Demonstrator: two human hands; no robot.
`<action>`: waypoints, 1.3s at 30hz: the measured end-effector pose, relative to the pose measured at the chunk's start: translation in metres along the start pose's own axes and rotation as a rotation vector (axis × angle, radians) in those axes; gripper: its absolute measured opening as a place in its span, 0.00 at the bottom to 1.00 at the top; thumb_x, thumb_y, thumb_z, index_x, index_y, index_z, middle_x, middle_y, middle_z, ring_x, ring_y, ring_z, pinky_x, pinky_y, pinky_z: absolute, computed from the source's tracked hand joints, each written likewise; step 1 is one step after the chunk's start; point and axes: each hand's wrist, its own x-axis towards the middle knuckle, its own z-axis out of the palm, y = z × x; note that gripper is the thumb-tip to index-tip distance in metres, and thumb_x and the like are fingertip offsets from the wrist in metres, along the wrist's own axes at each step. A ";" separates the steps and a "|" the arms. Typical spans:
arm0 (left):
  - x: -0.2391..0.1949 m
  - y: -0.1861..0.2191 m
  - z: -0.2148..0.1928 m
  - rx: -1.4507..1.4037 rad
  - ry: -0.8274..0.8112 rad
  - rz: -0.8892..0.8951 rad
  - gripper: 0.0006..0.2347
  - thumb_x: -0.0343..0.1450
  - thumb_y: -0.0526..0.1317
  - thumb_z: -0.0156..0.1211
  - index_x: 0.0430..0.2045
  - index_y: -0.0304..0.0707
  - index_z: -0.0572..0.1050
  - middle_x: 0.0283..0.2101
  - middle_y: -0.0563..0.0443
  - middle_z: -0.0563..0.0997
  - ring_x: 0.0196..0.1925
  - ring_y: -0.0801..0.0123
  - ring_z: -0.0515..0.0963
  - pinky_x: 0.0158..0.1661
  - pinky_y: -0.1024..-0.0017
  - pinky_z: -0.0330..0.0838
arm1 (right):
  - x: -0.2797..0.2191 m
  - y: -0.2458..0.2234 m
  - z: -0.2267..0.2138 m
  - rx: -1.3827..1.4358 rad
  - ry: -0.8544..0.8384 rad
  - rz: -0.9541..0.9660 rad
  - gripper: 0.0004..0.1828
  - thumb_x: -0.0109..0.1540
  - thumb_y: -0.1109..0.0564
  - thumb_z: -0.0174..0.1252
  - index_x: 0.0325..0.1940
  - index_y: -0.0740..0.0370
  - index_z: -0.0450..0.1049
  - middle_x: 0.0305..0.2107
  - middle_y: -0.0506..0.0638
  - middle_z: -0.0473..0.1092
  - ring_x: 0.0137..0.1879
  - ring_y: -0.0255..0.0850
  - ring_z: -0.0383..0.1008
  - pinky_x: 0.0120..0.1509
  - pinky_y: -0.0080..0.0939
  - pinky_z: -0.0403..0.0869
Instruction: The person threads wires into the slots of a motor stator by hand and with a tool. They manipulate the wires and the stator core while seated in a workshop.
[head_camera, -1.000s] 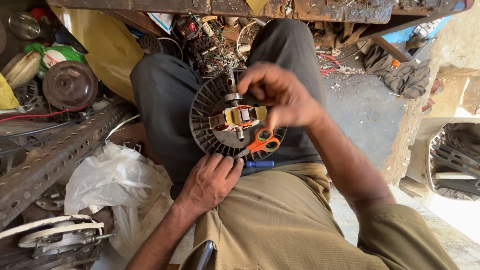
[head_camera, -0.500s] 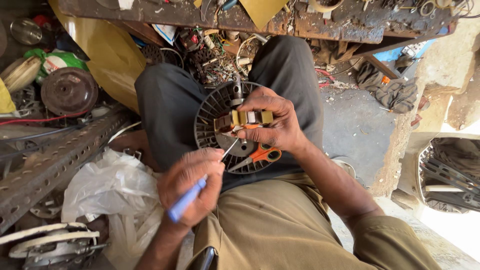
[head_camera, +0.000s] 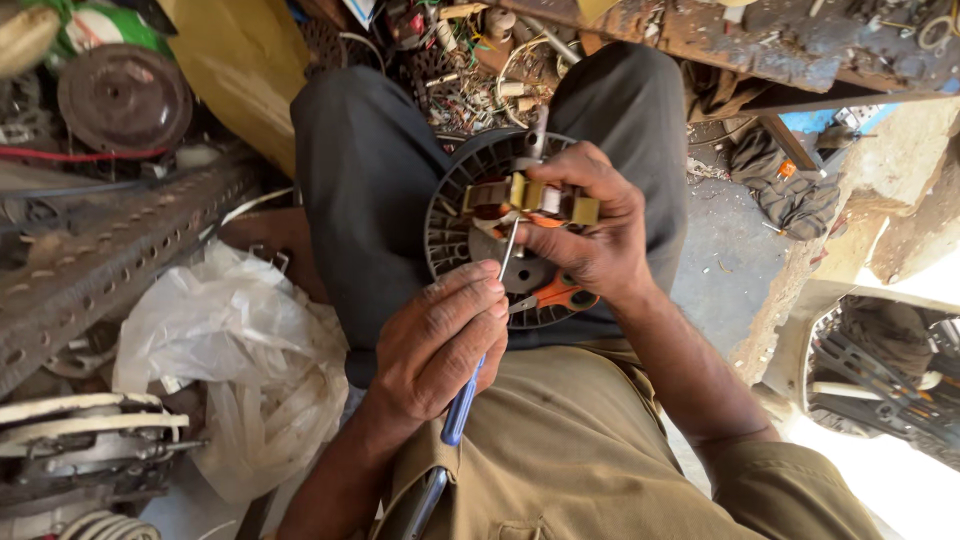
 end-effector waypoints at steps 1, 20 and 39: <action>-0.003 -0.002 0.000 0.001 0.004 0.002 0.10 0.72 0.24 0.67 0.43 0.26 0.74 0.50 0.38 0.78 0.56 0.48 0.83 0.55 0.59 0.79 | 0.000 0.002 0.000 0.027 -0.001 -0.011 0.27 0.57 0.59 0.78 0.58 0.62 0.77 0.40 0.46 0.73 0.47 0.33 0.71 0.55 0.31 0.70; -0.001 -0.018 0.036 0.155 -0.075 0.236 0.05 0.75 0.28 0.68 0.36 0.23 0.77 0.47 0.38 0.78 0.58 0.46 0.81 0.56 0.61 0.79 | -0.005 0.008 -0.014 0.015 -0.011 0.065 0.25 0.57 0.56 0.78 0.56 0.62 0.78 0.43 0.47 0.71 0.48 0.32 0.71 0.54 0.31 0.71; 0.017 0.035 -0.011 0.309 -0.781 -0.248 0.05 0.64 0.32 0.57 0.31 0.35 0.72 0.34 0.45 0.74 0.40 0.53 0.77 0.41 0.57 0.72 | 0.022 -0.003 -0.044 -0.036 -0.311 -0.059 0.30 0.55 0.43 0.73 0.53 0.65 0.79 0.43 0.53 0.73 0.50 0.42 0.74 0.55 0.41 0.71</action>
